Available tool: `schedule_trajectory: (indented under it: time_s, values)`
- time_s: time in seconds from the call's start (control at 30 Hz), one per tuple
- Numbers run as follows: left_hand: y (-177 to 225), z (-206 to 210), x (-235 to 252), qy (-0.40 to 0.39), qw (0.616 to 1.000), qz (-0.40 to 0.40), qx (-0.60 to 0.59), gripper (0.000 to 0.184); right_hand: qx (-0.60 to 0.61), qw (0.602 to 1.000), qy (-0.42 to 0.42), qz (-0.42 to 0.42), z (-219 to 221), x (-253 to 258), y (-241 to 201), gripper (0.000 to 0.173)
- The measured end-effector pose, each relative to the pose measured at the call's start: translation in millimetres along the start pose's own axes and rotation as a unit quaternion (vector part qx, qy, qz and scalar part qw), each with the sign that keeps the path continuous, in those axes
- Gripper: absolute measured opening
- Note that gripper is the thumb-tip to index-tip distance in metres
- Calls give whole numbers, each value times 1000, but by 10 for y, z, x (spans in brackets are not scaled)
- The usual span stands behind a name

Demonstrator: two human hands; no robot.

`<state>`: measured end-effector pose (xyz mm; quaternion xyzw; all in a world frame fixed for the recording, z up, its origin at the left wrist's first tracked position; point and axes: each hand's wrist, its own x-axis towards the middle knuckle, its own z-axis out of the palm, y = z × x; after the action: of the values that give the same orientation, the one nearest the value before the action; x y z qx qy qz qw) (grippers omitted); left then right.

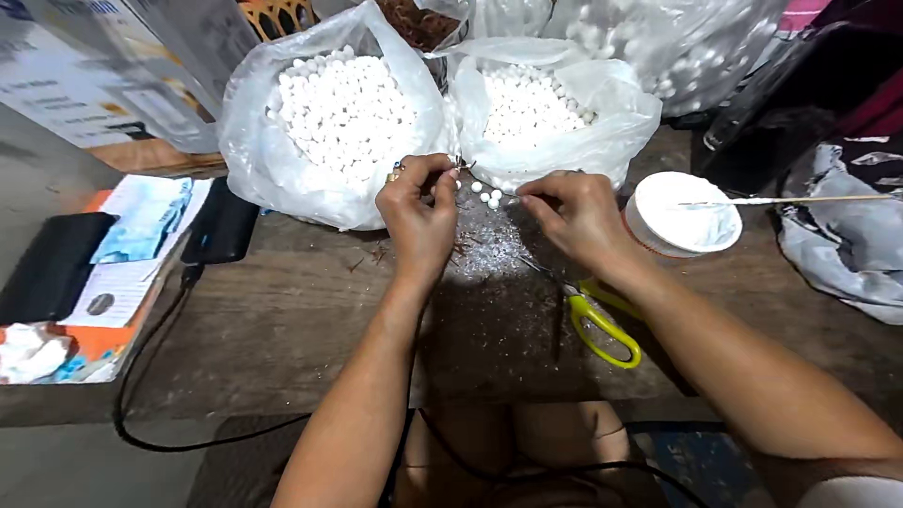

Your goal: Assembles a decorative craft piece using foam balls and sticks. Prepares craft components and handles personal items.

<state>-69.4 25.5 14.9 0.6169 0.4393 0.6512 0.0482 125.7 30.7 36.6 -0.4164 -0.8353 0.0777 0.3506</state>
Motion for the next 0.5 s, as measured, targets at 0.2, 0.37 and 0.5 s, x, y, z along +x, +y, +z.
schedule_trajectory:
  time_s: [0.2, 0.37, 0.5]
  values:
    - [12, 6, 4, 10, 1000, 16, 15, 11, -7, 991, -103, 81, 286, 338, 167, 22]
    - [41, 8, 12, 14, 1000, 18, 15, 11, -52, 978, -163, 121, 388, 552, 68, 22]
    - [55, 6, 10, 9, 1000, 19, 20, 11, -97, 955, -224, 168, 427, 685, -64, 23]
